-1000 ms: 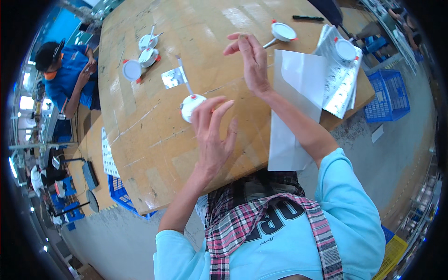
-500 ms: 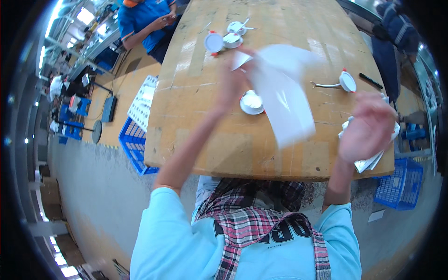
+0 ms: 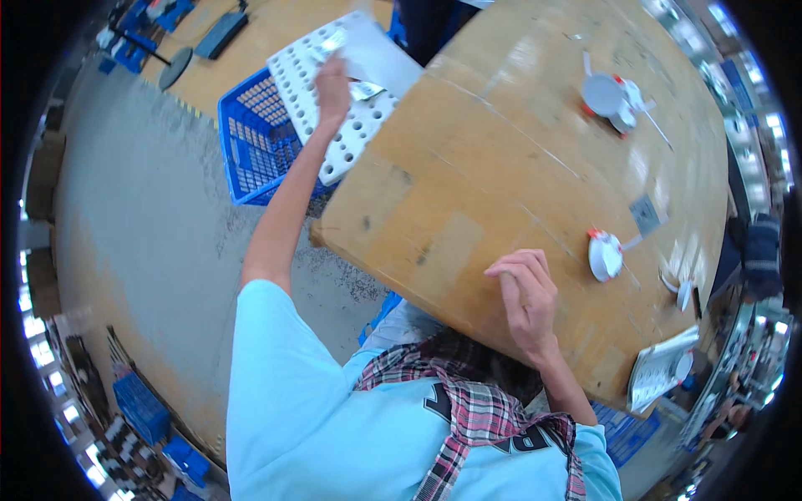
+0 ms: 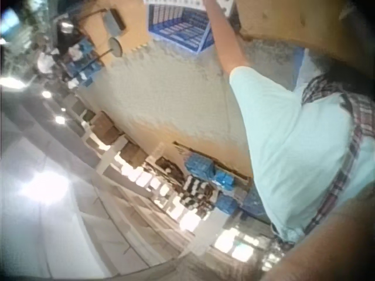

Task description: Assembling components and applying labels to LED light fixtures in a factory.

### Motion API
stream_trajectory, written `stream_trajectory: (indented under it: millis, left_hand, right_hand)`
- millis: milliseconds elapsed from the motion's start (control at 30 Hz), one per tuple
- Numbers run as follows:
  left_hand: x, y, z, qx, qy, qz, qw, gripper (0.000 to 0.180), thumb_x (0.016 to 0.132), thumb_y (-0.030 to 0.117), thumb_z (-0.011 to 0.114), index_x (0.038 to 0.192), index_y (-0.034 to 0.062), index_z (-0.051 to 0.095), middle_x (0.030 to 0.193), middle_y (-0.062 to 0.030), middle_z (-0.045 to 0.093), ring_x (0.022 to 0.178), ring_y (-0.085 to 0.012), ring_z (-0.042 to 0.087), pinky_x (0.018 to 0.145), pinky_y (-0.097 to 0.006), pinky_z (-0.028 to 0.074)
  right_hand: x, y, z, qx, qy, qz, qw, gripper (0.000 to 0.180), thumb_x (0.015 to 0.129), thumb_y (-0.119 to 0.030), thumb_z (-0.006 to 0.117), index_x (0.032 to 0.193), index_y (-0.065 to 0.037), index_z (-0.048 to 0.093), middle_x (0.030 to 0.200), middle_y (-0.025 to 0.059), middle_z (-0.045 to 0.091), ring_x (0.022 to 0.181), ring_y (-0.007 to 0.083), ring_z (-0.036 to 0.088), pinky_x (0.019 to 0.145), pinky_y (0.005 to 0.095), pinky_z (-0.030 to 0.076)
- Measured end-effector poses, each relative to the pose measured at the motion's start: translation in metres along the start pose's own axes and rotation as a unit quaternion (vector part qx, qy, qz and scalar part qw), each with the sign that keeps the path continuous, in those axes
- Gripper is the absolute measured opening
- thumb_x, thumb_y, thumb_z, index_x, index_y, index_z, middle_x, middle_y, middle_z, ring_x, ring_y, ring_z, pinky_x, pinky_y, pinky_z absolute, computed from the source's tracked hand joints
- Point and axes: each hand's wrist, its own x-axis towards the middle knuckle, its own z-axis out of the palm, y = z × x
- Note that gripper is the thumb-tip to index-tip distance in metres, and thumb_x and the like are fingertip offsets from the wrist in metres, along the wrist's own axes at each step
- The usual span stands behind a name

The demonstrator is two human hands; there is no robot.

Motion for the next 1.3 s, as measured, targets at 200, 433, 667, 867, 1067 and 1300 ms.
stream_trajectory:
  millis: [200,433,667,867,1067,1300]
  left_hand:
    - [-0.01,-0.046,0.102,-0.192,-0.098,-0.047,0.975,0.043,0.074,-0.007,0.043,0.107,0.0083,0.064,0.085,-0.0124,0.067,0.074,-0.0185,0.064,0.069,-0.033,0.051]
    - [-0.058,0.032,0.251,-0.318,-0.334,0.078,0.884,0.063,0.069,-0.011,0.043,0.129,0.009,0.044,0.124,-0.0229,0.04,0.112,-0.0404,0.046,0.095,-0.042,0.039]
    - [-0.097,0.026,0.337,-0.314,-0.359,0.118,0.871,0.042,0.087,0.011,0.041,0.128,0.02,0.045,0.134,-0.0199,0.035,0.123,-0.0382,0.038,0.102,-0.047,0.034]
    - [-0.16,-0.136,0.403,0.179,-0.675,0.305,0.647,0.04,0.083,0.024,0.056,0.117,0.0037,0.058,0.129,-0.0191,0.049,0.117,-0.0298,0.047,0.1,-0.045,0.036]
    - [-0.189,-0.159,0.211,-0.226,-0.595,0.233,0.735,0.04,0.086,0.025,0.055,0.118,0.0016,0.056,0.121,-0.0173,0.053,0.111,-0.0283,0.05,0.096,-0.041,0.039]
    - [0.078,-0.056,0.118,-0.316,-0.435,0.037,0.842,0.039,0.094,0.024,0.05,0.125,0.0009,0.048,0.114,-0.0118,0.057,0.1,-0.019,0.056,0.086,-0.029,0.046]
  right_hand:
    - [0.062,-0.003,0.07,-0.133,-0.074,-0.009,0.988,0.019,0.07,0.0,0.067,0.086,-0.008,0.06,0.093,0.0086,0.052,0.089,0.0282,0.047,0.079,0.0373,0.037]
    - [0.069,-0.003,0.056,-0.219,-0.134,0.048,0.965,0.025,0.063,-0.006,0.071,0.084,-0.014,0.059,0.09,0.0069,0.048,0.086,0.0262,0.046,0.077,0.0382,0.034]
    - [0.066,0.0,0.068,-0.201,-0.135,0.064,0.968,0.027,0.058,-0.012,0.072,0.082,-0.017,0.06,0.086,0.0016,0.048,0.083,0.023,0.044,0.073,0.038,0.034]
    - [0.072,-0.001,0.079,-0.089,-0.12,0.031,0.988,0.024,0.059,-0.015,0.072,0.082,-0.016,0.064,0.083,0.0009,0.053,0.084,0.0232,0.046,0.07,0.0387,0.038]
    - [0.076,0.025,0.053,-0.093,-0.082,0.054,0.991,0.015,0.074,-0.013,0.064,0.087,-0.01,0.056,0.095,0.0054,0.048,0.097,0.0251,0.045,0.084,0.0397,0.036]
    - [0.069,0.032,0.079,-0.051,0.023,-0.033,0.998,0.008,0.078,-0.013,0.059,0.079,-0.008,0.053,0.089,0.0067,0.047,0.097,0.0255,0.043,0.085,0.0391,0.034]
